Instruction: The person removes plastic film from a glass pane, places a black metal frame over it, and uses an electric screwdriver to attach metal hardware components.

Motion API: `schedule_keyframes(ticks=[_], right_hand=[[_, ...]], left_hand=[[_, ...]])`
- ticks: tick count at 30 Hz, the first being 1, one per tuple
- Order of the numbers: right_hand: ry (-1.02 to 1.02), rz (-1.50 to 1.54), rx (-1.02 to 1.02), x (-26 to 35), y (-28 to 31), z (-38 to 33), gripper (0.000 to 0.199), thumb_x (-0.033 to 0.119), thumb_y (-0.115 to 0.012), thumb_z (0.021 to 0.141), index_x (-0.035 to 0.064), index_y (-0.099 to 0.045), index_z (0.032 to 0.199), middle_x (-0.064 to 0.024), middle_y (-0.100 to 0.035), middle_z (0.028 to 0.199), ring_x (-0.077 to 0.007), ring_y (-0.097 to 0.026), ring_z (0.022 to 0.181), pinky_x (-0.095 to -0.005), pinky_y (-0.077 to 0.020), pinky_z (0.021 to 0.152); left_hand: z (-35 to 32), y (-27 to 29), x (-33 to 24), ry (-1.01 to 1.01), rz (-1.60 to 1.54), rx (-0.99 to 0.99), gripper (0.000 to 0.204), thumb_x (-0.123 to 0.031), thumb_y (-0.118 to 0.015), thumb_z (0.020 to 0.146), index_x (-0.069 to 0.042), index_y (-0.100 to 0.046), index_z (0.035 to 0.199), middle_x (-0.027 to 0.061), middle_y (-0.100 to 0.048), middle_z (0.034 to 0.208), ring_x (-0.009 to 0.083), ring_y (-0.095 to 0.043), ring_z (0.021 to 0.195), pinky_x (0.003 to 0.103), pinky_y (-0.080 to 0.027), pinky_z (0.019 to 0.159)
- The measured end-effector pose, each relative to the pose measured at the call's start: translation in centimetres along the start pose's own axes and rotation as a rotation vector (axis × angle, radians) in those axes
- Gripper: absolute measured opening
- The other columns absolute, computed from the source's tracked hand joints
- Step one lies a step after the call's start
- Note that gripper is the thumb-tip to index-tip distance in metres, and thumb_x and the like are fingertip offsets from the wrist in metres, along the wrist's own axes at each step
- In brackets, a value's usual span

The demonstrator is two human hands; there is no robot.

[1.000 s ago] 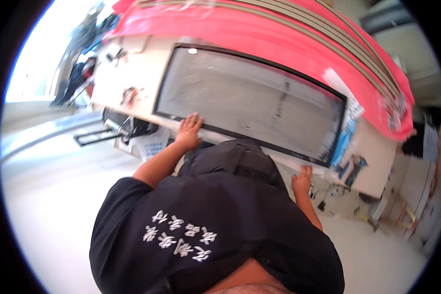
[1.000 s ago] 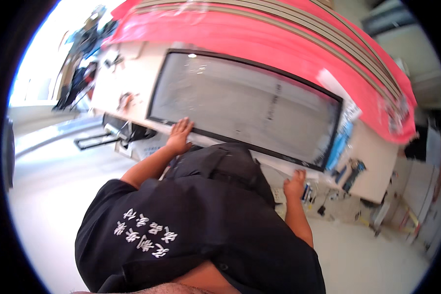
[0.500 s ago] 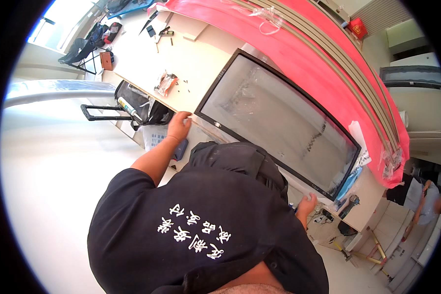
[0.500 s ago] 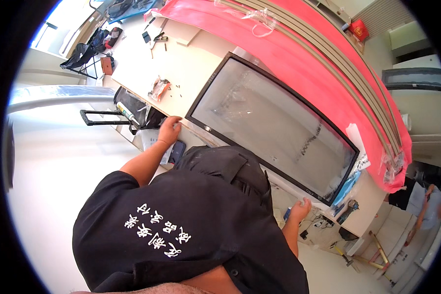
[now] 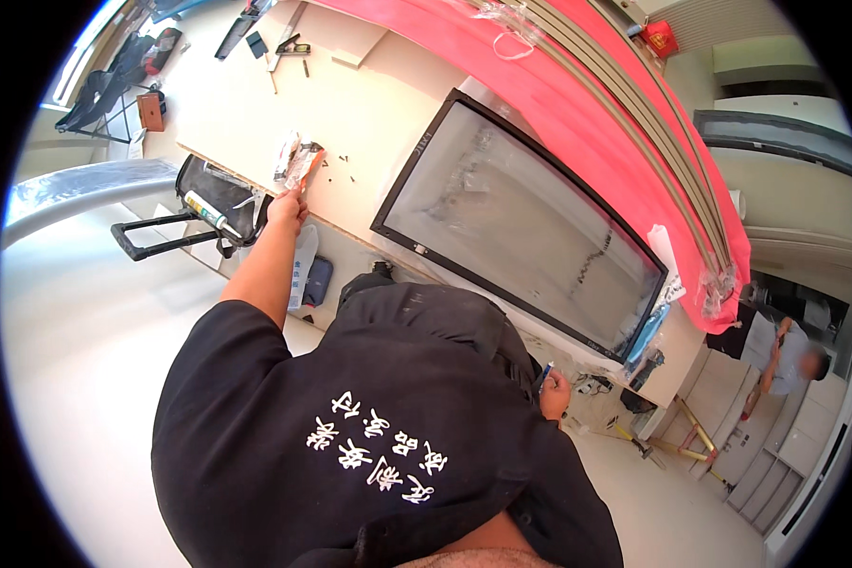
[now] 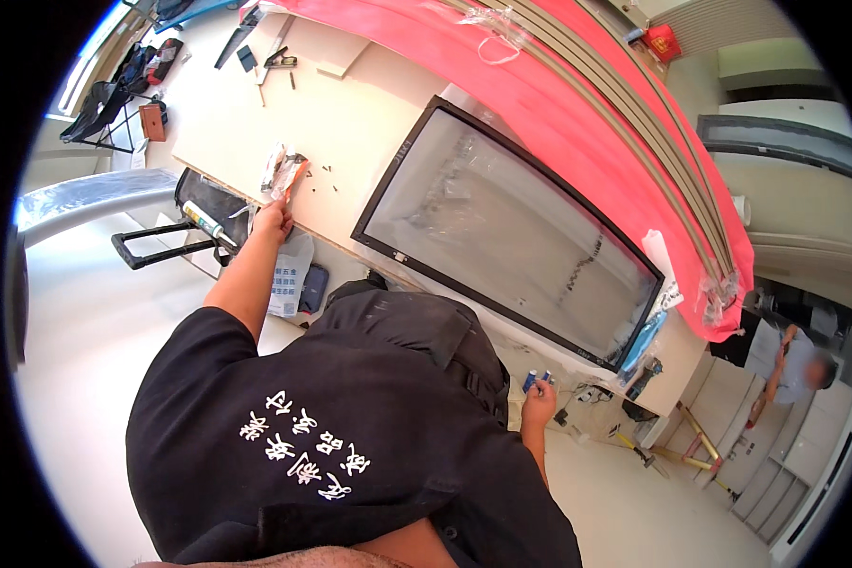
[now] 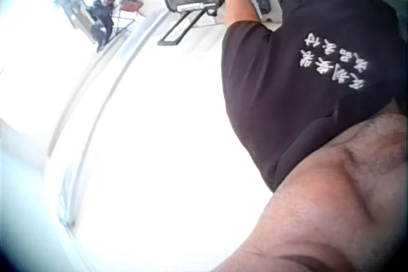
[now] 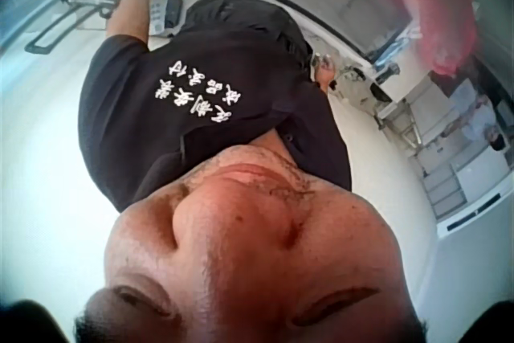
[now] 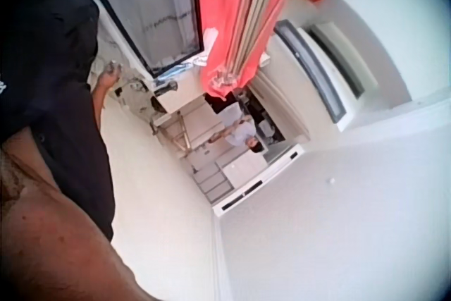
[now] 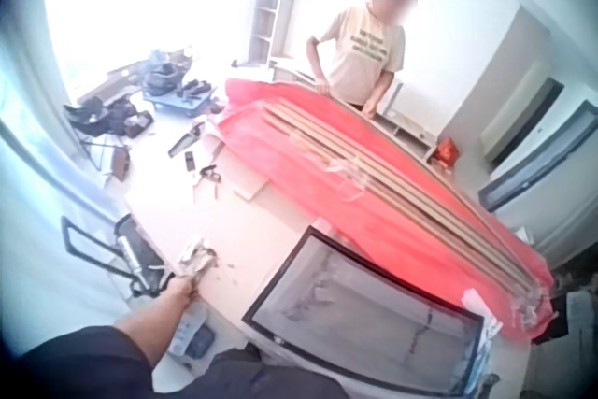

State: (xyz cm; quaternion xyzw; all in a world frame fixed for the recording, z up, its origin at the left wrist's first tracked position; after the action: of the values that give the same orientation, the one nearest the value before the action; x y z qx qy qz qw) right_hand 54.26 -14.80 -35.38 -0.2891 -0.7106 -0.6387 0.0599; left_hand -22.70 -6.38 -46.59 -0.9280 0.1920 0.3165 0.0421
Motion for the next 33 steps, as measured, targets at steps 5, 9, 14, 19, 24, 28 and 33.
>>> schedule_keyframes(ticks=[5, 9, 14, 19, 24, 28, 33], right_hand=[[-0.169, 0.099, 0.026, 0.1, -1.4, -1.3, 0.027, 0.014, -0.066, 0.087, -0.0006, -0.072, 0.108, -0.0143, -0.073, 0.103, -0.0234, -0.069, 0.094, -0.0346, -0.0531, 0.086], [-0.148, 0.130, 0.027, 1.9, -2.5, 0.1, 0.026, 0.014, -0.066, 0.088, 0.0004, -0.072, 0.109, -0.0139, -0.073, 0.103, -0.0242, -0.070, 0.093, -0.0352, -0.0534, 0.086], [0.146, 0.382, -0.007, 16.2, -1.2, 5.2, 0.021, 0.013, -0.064, 0.093, 0.0010, -0.071, 0.109, -0.0108, -0.072, 0.104, -0.0197, -0.067, 0.097, -0.0329, -0.0518, 0.089], [0.571, 0.533, 0.184, 35.1, 1.1, 7.9, 0.026, 0.016, -0.066, 0.093, 0.0029, -0.069, 0.116, -0.0115, -0.070, 0.112, -0.0202, -0.066, 0.104, -0.0332, -0.0515, 0.093], [0.844, 0.580, 0.370, 46.7, 2.2, 5.5, 0.037, 0.026, -0.071, 0.093, 0.0039, -0.065, 0.123, -0.0105, -0.068, 0.115, -0.0194, -0.060, 0.105, -0.0339, -0.0496, 0.091], [0.502, 0.662, 0.800, 46.7, 1.2, 4.8, 0.025, 0.024, -0.071, 0.096, 0.0031, -0.066, 0.110, -0.0018, -0.066, 0.101, -0.0088, -0.054, 0.086, -0.0267, -0.0468, 0.079], [0.515, 0.985, 0.614, 44.7, -0.6, 3.3, 0.013, 0.016, -0.069, 0.096, 0.0036, -0.065, 0.096, 0.0022, -0.062, 0.081, -0.0055, -0.053, 0.074, -0.0242, -0.0456, 0.067]], left_hand=[[-1.0, 0.0, -0.9, -0.257, -0.112, 0.073, 0.018, -0.020, -0.068, 0.098, -0.007, -0.062, 0.109, 0.0007, -0.066, 0.090, 0.0122, -0.062, 0.073, 0.025, -0.052, 0.066], [-3.9, -1.5, -4.6, -0.584, 0.024, 0.265, 0.006, -0.015, -0.062, 0.101, -0.009, -0.062, 0.099, 0.0005, -0.067, 0.094, 0.0111, -0.065, 0.089, 0.027, -0.053, 0.079], [-15.6, -5.9, -11.4, -1.125, 0.727, 0.619, 0.015, -0.008, -0.063, 0.096, -0.001, -0.064, 0.109, 0.0101, -0.070, 0.095, 0.0225, -0.068, 0.091, 0.036, -0.053, 0.080], [-27.4, -10.4, -12.6, -1.434, 0.939, 0.950, 0.014, -0.001, -0.063, 0.092, -0.001, -0.064, 0.106, 0.0143, -0.068, 0.100, 0.0310, -0.067, 0.094, 0.036, -0.053, 0.084], [-33.0, -13.1, -10.6, -1.491, 0.916, 1.212, 0.012, -0.001, -0.069, 0.086, -0.003, -0.063, 0.097, 0.0121, -0.067, 0.093, 0.0339, -0.066, 0.086, 0.040, -0.053, 0.076], [-34.5, -13.3, -8.8, -1.205, 0.919, 1.315, 0.007, -0.003, -0.067, 0.091, -0.002, -0.063, 0.096, 0.0112, -0.066, 0.088, 0.0250, -0.065, 0.081, 0.036, -0.052, 0.073], [-34.6, -13.1, -6.8, -0.641, 0.746, 1.369, 0.012, -0.011, -0.061, 0.101, 0.000, -0.062, 0.097, 0.0014, -0.064, 0.088, 0.0096, -0.059, 0.086, 0.028, -0.050, 0.078]])
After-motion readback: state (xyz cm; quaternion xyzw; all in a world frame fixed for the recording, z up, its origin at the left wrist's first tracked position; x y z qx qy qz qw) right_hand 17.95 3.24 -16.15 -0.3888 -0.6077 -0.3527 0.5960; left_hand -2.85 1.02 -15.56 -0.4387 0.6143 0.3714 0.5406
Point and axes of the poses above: each hand's wrist, its own z-axis towards the middle knuckle, its own y-axis out of the back of the hand, x = y × z, the point moved 1 cm from there along z, towards the middle knuckle
